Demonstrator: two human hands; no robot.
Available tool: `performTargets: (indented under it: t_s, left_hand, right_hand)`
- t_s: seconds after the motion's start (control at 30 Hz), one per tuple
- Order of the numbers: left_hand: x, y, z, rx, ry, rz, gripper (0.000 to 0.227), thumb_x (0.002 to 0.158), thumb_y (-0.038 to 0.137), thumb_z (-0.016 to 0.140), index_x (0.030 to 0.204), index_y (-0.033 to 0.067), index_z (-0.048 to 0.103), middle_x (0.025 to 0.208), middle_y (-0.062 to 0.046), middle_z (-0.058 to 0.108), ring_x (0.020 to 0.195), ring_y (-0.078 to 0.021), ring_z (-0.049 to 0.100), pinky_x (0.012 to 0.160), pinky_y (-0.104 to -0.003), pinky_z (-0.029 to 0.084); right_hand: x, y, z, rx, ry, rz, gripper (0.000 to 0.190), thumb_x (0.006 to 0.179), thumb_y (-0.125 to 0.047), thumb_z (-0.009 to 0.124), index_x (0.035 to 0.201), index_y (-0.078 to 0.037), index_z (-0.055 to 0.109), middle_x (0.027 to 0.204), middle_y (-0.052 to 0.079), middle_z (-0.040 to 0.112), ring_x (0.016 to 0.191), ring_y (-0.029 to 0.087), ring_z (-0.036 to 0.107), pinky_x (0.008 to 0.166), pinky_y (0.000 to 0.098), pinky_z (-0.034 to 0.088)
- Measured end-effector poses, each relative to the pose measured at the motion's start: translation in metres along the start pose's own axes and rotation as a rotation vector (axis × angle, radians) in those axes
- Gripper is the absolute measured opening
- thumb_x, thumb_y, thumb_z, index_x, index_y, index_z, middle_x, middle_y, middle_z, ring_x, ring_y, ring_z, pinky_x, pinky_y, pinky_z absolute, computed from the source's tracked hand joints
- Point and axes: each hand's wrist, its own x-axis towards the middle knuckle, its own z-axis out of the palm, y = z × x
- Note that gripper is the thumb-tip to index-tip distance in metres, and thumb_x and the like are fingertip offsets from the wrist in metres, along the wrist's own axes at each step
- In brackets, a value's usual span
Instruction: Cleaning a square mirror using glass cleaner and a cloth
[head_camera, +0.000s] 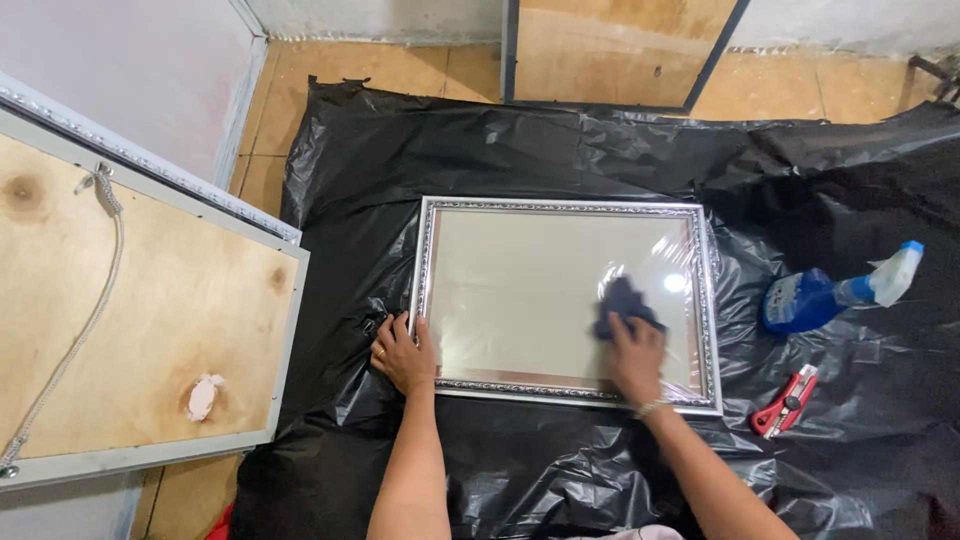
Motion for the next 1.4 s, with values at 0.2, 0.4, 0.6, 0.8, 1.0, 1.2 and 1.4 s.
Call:
performTargets:
  t_s: [0.2,0.4,0.6,0.8,1.0,1.2,1.4]
  left_hand:
    - [0.002,0.006,-0.004,0.026,0.018,-0.001,0.032,0.093,0.055,0.061,0.116,0.0339,0.068,0.126,0.006,0.062,0.106,-0.0261,0.058,0.091,-0.045,0.042]
    - [0.002,-0.007,0.01,0.086,0.078,0.049,0.027,0.092,0.053,0.064,0.113,0.0367,0.068,0.123,0.008,0.063,0.103,-0.0237,0.06,0.087,-0.043,0.044]
    - [0.003,-0.001,0.001,0.082,0.068,0.039,0.028,0.09,0.052,0.065,0.113,0.0365,0.068,0.124,0.009,0.063,0.104,-0.024,0.059,0.088,-0.043,0.044]
    - [0.004,0.002,0.001,0.068,0.039,0.033,0.03,0.091,0.053,0.065,0.114,0.0339,0.068,0.125,0.007,0.063,0.104,-0.0264,0.059,0.087,-0.046,0.044]
    - [0.002,0.006,-0.006,0.091,0.033,0.04,0.029,0.091,0.051,0.065,0.116,0.0344,0.068,0.126,0.006,0.063,0.105,-0.0259,0.059,0.089,-0.045,0.044]
    - [0.004,0.01,-0.008,0.088,0.019,0.029,0.032,0.09,0.05,0.065,0.116,0.0331,0.067,0.126,0.005,0.062,0.106,-0.0264,0.058,0.09,-0.045,0.043]
    - [0.004,0.009,-0.005,0.1,0.01,0.02,0.034,0.089,0.053,0.065,0.117,0.0344,0.067,0.126,0.006,0.062,0.108,-0.0253,0.058,0.091,-0.045,0.042]
  right_hand:
    - [0.042,-0.164,-0.009,0.211,-0.061,-0.211,0.055,0.085,-0.023,0.066,0.14,-0.028,0.061,0.125,0.012,0.063,0.12,0.034,0.06,0.104,0.0487,0.045]
    - [0.066,-0.291,0.004,0.307,-0.229,-0.374,0.051,0.088,-0.024,0.062,0.139,-0.028,0.062,0.135,0.005,0.055,0.127,0.032,0.05,0.096,0.0459,0.044]
    - [0.072,-0.272,-0.006,0.273,-0.147,-0.371,0.048,0.086,-0.022,0.066,0.132,-0.031,0.065,0.131,0.001,0.057,0.125,0.026,0.05,0.097,0.044,0.041]
    - [0.081,-0.142,-0.019,0.162,-0.152,-0.073,0.052,0.089,-0.024,0.067,0.139,-0.037,0.059,0.128,0.001,0.059,0.123,0.03,0.056,0.095,0.0497,0.049]
    - [0.065,0.008,-0.027,-0.028,-0.046,0.238,0.057,0.088,-0.028,0.07,0.145,-0.031,0.061,0.134,0.007,0.059,0.125,0.039,0.055,0.094,0.0589,0.051]
    - [0.069,0.045,0.05,-0.167,0.214,0.496,0.055,0.079,-0.029,0.073,0.134,-0.026,0.067,0.124,0.006,0.054,0.109,0.036,0.05,0.08,0.0518,0.046]
    - [0.104,-0.102,0.016,-0.069,0.095,0.374,0.055,0.08,-0.031,0.069,0.135,-0.027,0.065,0.12,0.005,0.06,0.109,0.033,0.058,0.085,0.0489,0.05]
